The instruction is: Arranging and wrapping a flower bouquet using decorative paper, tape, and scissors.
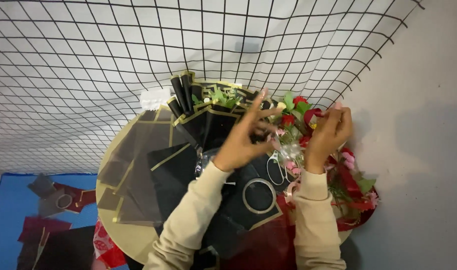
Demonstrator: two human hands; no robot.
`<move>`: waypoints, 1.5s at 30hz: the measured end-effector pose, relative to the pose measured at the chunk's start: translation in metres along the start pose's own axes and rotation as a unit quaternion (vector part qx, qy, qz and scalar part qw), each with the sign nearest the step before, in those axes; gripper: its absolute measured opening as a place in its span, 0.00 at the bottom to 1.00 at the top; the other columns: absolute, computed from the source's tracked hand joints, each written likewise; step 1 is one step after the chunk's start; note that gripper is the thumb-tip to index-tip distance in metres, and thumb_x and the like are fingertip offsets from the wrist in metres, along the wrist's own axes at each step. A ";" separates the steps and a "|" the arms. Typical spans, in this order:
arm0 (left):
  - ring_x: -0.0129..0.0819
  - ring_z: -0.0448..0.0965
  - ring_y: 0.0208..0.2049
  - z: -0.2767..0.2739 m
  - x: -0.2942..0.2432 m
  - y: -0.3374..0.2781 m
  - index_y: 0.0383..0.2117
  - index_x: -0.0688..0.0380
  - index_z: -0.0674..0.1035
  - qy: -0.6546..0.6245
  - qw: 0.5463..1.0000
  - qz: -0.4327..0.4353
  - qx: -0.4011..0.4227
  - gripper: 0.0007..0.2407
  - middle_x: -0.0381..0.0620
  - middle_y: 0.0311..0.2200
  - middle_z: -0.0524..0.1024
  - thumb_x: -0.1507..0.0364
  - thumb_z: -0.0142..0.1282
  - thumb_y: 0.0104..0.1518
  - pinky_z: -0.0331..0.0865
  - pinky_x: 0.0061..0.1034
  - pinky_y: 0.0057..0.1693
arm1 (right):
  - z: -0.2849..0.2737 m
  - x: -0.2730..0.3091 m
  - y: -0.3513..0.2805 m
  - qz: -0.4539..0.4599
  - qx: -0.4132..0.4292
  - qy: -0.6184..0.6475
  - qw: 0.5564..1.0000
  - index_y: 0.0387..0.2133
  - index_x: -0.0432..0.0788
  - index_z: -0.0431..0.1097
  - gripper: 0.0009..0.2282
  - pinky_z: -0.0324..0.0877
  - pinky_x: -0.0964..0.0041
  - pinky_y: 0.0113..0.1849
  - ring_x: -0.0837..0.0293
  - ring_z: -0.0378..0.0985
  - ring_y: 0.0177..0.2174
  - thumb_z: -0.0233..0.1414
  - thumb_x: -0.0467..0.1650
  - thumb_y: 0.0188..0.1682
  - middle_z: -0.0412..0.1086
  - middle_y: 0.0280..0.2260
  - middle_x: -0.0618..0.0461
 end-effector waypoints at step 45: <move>0.49 0.79 0.55 0.021 0.000 -0.011 0.74 0.47 0.49 -0.179 0.974 0.086 0.107 0.30 0.57 0.66 0.64 0.82 0.44 0.66 0.71 0.41 0.61 | -0.145 0.040 -0.055 0.045 0.352 -0.111 0.928 0.35 0.41 0.70 0.02 0.70 0.58 0.45 0.54 0.76 0.44 0.53 0.24 0.53 0.74 0.37 0.46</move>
Point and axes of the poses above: each hand's wrist, its own y-axis towards the middle knuckle, its own z-axis out of the palm, x = y × z, the point moved 1 cm from there along y, towards the middle knuckle
